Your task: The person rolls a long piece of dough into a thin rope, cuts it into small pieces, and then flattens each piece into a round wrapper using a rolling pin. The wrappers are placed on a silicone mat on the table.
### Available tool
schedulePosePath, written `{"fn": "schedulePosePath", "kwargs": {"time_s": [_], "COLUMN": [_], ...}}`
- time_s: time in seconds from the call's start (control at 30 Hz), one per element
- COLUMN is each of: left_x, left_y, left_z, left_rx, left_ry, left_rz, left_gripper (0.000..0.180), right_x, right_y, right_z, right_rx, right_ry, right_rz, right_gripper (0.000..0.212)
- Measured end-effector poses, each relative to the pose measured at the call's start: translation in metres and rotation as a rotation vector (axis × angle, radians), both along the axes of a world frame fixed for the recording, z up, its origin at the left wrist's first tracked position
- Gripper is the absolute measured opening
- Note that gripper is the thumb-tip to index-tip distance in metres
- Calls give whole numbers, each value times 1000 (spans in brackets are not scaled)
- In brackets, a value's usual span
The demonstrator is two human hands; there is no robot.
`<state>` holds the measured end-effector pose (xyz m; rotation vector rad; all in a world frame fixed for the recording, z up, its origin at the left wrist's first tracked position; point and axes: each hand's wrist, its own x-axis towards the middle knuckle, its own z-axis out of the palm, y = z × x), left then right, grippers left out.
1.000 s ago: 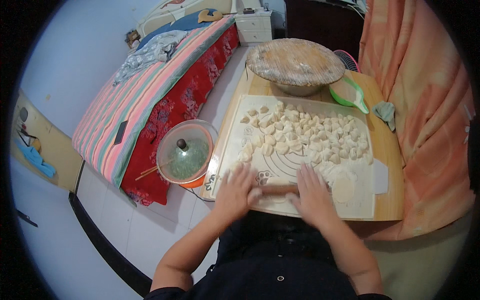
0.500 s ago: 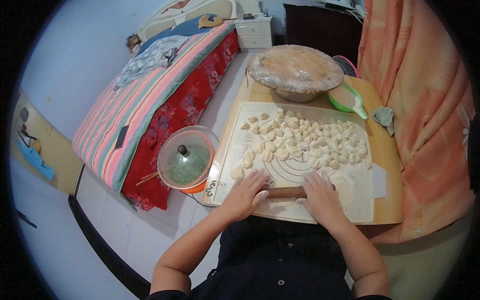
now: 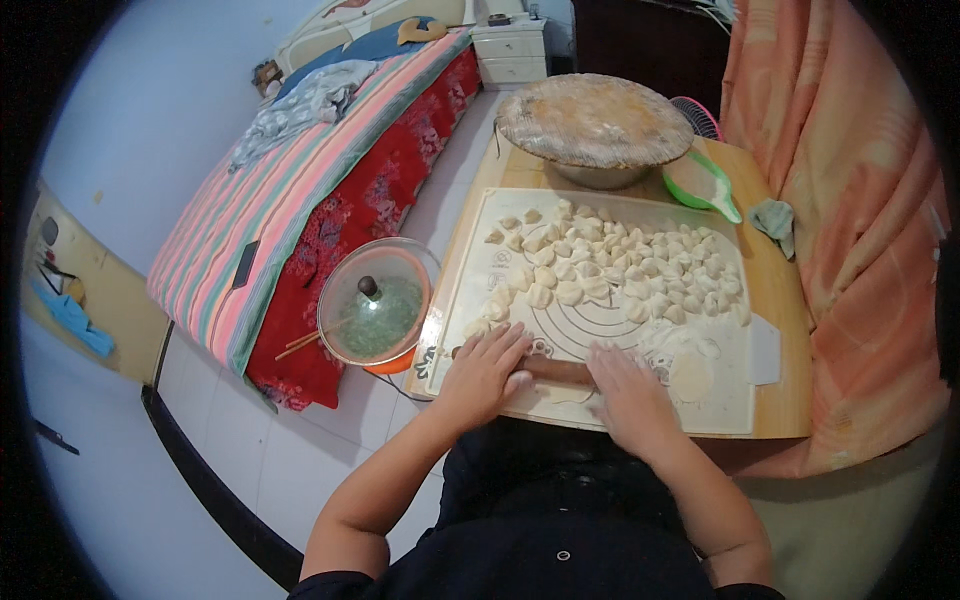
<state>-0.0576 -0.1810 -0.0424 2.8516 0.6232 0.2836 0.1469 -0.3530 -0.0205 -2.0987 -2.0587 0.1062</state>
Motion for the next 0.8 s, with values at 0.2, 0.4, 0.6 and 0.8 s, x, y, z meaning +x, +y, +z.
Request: {"fn": "schedulePosePath", "kwargs": {"time_s": [0.2,0.4,0.6,0.8], "left_x": [-51,-12,-45,21], "left_y": [-73,-48,-77,-19], "left_z": [-5,15,20,16], "left_rx": [18,44,-141,-719], "left_ry": [79,109,96,-92], "left_rz": [53,161,-162,88], "left_gripper": [80,76,64,41], "right_x": [-3,21,11,6], "right_y": [-39,11,-58,-31], "right_z": [4,-1,-16,-14], "right_rx": [-259,-43,59,164], "right_ry": [9,119,151,172], "right_rz": [146,-32,-5,-100], "right_gripper": [78,73,66,52]}}
